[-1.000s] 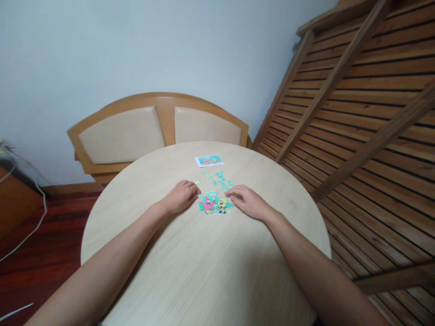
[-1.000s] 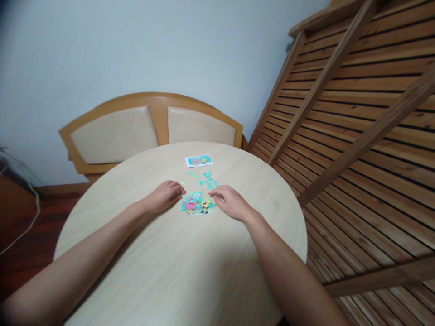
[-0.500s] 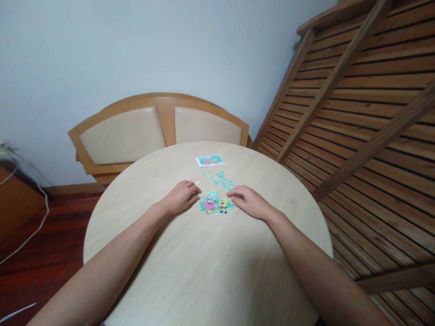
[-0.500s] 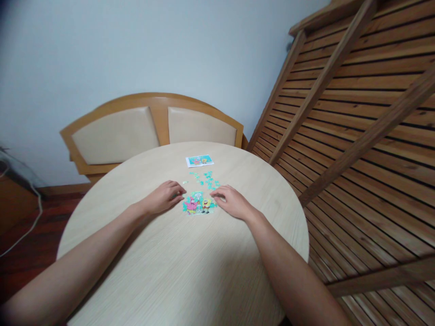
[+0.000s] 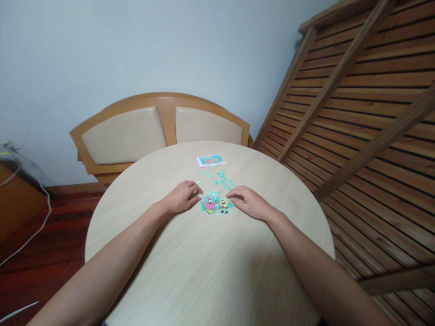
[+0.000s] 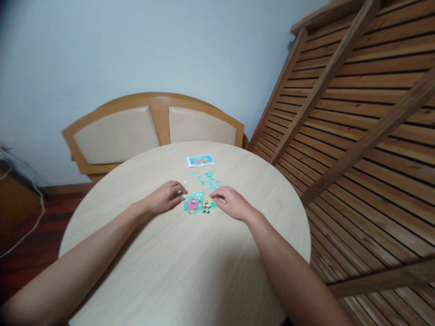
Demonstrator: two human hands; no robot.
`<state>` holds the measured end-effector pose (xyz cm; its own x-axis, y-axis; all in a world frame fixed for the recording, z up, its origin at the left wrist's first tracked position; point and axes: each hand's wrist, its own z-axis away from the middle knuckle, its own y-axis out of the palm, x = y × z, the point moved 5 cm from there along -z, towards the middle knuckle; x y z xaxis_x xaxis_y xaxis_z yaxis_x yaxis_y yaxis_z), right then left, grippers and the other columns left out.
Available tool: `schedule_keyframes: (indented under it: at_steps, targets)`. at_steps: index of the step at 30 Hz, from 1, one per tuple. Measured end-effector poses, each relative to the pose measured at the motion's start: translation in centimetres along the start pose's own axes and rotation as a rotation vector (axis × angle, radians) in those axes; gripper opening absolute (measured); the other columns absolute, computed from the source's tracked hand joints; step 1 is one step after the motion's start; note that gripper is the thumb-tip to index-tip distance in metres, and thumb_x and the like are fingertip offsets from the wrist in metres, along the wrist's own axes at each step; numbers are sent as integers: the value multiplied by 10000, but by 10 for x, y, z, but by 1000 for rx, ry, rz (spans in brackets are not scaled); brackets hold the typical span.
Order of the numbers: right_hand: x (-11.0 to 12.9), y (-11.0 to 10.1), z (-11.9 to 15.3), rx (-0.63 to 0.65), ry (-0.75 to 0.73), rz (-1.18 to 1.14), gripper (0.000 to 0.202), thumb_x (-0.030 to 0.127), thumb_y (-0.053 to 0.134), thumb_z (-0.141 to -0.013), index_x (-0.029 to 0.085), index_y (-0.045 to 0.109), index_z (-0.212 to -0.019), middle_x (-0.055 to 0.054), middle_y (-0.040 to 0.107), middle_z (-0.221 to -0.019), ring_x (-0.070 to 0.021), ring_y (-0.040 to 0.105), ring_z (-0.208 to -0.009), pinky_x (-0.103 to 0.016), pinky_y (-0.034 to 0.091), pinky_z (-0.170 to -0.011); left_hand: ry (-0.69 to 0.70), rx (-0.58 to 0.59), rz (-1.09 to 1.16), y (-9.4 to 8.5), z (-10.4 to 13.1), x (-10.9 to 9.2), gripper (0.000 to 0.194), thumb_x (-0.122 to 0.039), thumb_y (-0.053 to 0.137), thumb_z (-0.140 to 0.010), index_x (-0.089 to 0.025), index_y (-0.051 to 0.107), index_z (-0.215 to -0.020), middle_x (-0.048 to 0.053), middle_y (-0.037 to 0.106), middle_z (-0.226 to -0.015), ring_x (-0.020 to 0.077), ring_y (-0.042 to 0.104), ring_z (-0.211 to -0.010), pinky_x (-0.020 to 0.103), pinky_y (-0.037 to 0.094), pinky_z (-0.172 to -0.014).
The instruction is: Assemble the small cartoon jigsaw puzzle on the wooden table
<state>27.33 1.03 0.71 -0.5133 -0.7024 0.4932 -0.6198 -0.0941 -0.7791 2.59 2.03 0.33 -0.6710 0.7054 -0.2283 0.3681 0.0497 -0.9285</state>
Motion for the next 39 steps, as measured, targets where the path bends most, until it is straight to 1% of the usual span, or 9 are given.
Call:
schedule_keyframes:
  at_steps: [8,11,16,20,24,29,33,36,39]
  targets:
    - [16,7,-2,23,-98,3,213,152,583,-918,226,722,-1061,-59,738,-1071,-211,639,-1048,-402,478,-977,-40,1,62,-1,-5,-2,135,-291,577,-917,-173,636,-943,78,669,-921,221,606,-895,377,474,-902]
    - [28,9,-3,43,-143,1,211,190,598,-925,230,712,-1098,-68,726,-1084,-215,636,-1060,-406,474,-985,-77,-2,131,0,-6,-1,139,-268,584,-906,-175,663,-972,69,687,-913,205,620,-872,338,489,-852]
    - [41,16,-2,126,-194,9,341,253,663,-889,271,683,-1230,-87,677,-1231,-244,601,-1176,-435,446,-1045,-77,2,121,0,-8,0,222,-294,592,-916,-190,709,-1074,75,718,-938,206,637,-875,336,483,-852]
    - [36,22,-2,173,-176,46,342,286,636,-920,289,680,-1259,-86,661,-1267,-247,595,-1188,-444,440,-1054,-59,26,119,-4,-9,-2,206,-331,598,-920,-210,748,-993,64,729,-891,200,642,-850,331,467,-854]
    - [29,21,-2,170,-140,60,340,312,622,-937,291,674,-1273,-88,653,-1265,-245,592,-1190,-441,443,-1050,-95,5,308,-8,-8,-5,235,-356,577,-932,-180,730,-897,56,737,-881,176,643,-816,297,473,-817]
    - [25,18,-1,143,-126,61,320,294,636,-928,286,687,-1244,-88,658,-1243,-238,601,-1169,-433,448,-1047,-180,1,540,-2,-4,-14,265,-388,583,-924,-156,711,-928,56,730,-883,161,618,-795,273,478,-757]
    - [22,18,0,135,-126,66,316,295,637,-928,274,687,-1239,-92,658,-1239,-240,604,-1163,-438,451,-1043,-218,65,666,7,-3,-27,278,-405,615,-896,-145,712,-903,55,725,-847,153,617,-750,256,480,-702]
    - [20,20,0,141,-121,73,317,301,635,-929,267,684,-1241,-92,655,-1244,-242,599,-1169,-436,451,-1045,-259,92,682,14,-2,-31,288,-426,642,-866,-147,714,-853,41,714,-785,143,605,-693,234,461,-643]
    - [20,20,0,141,-118,77,309,305,629,-934,264,687,-1235,-90,656,-1241,-239,597,-1169,-430,451,-1045,-285,88,591,16,-1,-31,284,-431,667,-841,-151,708,-816,27,701,-743,138,591,-658,221,426,-598]
